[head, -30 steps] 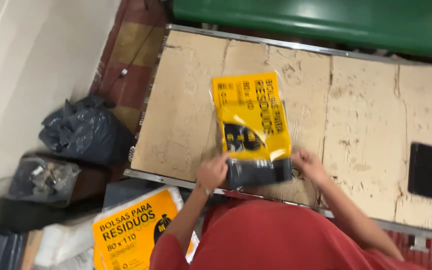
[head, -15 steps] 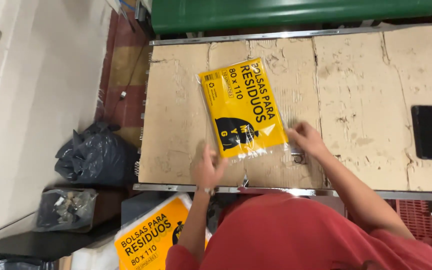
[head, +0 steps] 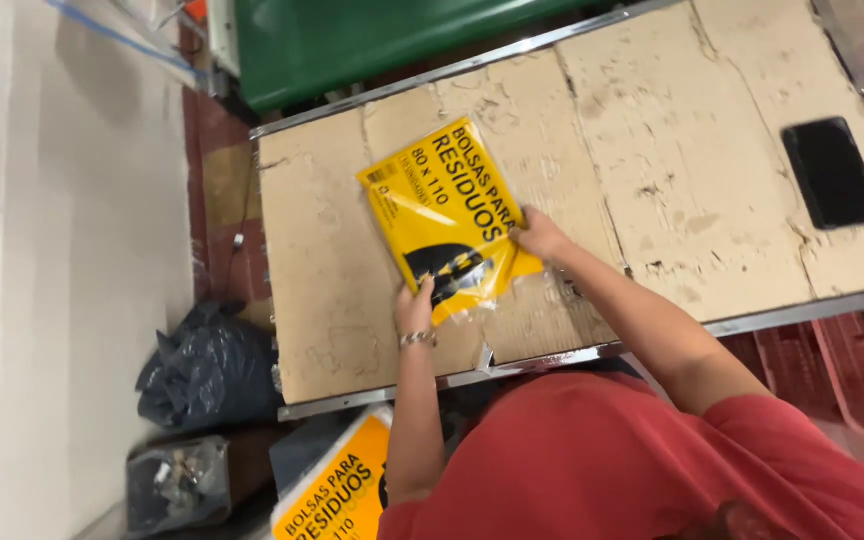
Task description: Folding black plastic bags and inserting them into yellow packaging sleeves
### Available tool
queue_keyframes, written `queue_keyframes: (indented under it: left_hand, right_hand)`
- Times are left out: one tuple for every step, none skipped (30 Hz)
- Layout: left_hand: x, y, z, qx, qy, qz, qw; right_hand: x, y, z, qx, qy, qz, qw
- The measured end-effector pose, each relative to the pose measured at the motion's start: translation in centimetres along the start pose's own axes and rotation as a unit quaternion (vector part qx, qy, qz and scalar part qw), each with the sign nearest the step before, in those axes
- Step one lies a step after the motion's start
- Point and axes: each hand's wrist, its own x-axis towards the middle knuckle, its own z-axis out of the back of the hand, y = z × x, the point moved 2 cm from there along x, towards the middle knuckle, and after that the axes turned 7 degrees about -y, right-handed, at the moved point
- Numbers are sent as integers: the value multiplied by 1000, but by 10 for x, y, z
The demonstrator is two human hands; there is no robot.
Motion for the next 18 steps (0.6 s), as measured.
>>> queue_keyframes:
  left_hand:
    - [-24, -10, 10, 9, 7, -5, 1000]
    - [-47, -19, 20, -62, 20, 15, 998]
    - [-71, -29, 29, -132, 32, 37, 990]
    - [-91, -49, 39, -116, 46, 33, 992]
    - [-111, -68, 47, -104, 47, 49, 992]
    - [-133, -85, 54, -90, 52, 66, 992]
    - [-145, -93, 62, -71, 71, 62, 993]
    - [-156, -103, 69, -87, 73, 22, 993]
    - [-168, -116, 74, -104, 77, -17, 991]
    - [-176, -123, 73, -82, 108, -25, 990]
    - [-184, -131, 73, -121, 112, -83, 983]
    - [-191, -133, 76, -165, 112, -141, 970]
    - [-196, -128, 64, -149, 139, -148, 968]
    - [-200, -125, 61, -241, 130, -162, 948]
    - [-204, -123, 58, -332, 123, -171, 919]
    - [-221, -130, 51, -321, 136, -175, 921]
    - [-241, -141, 45, -327, 175, -250, 894]
    - [-261, -151, 37, -337, 211, -321, 859]
  right_hand:
    - [-20, 7, 6, 7, -6, -8, 1000]
    - [-42, 13, 9, 68, 38, -4, 997]
    - [-64, 19, 14, 130, 81, 3, 988]
    - [-82, 24, 17, 141, 68, -9, 988]
    - [-100, 28, 19, 141, 105, -19, 984]
    - [-121, 30, 23, 141, 138, -32, 980]
    - [-135, 35, 27, 155, 122, -47, 979]
    - [-151, 39, 31, 224, 161, -84, 957]
    - [-166, 44, 38, 294, 198, -116, 928]
    - [-166, 28, 27, 316, 169, -129, 925]
    - [-168, 14, 11, 464, 278, -185, 821]
    - [-169, 0, -10, 592, 380, -213, 678]
    - [-176, -5, -7, 613, 357, -208, 674]
    - [-183, -3, -7, 639, 343, -165, 668]
    - [-188, 0, -7, 662, 327, -123, 663]
    - [-197, -4, 5, 675, 316, -118, 657]
    - [-205, -7, 20, 695, 295, -75, 651]
    - [-211, -10, 37, 710, 275, -31, 648]
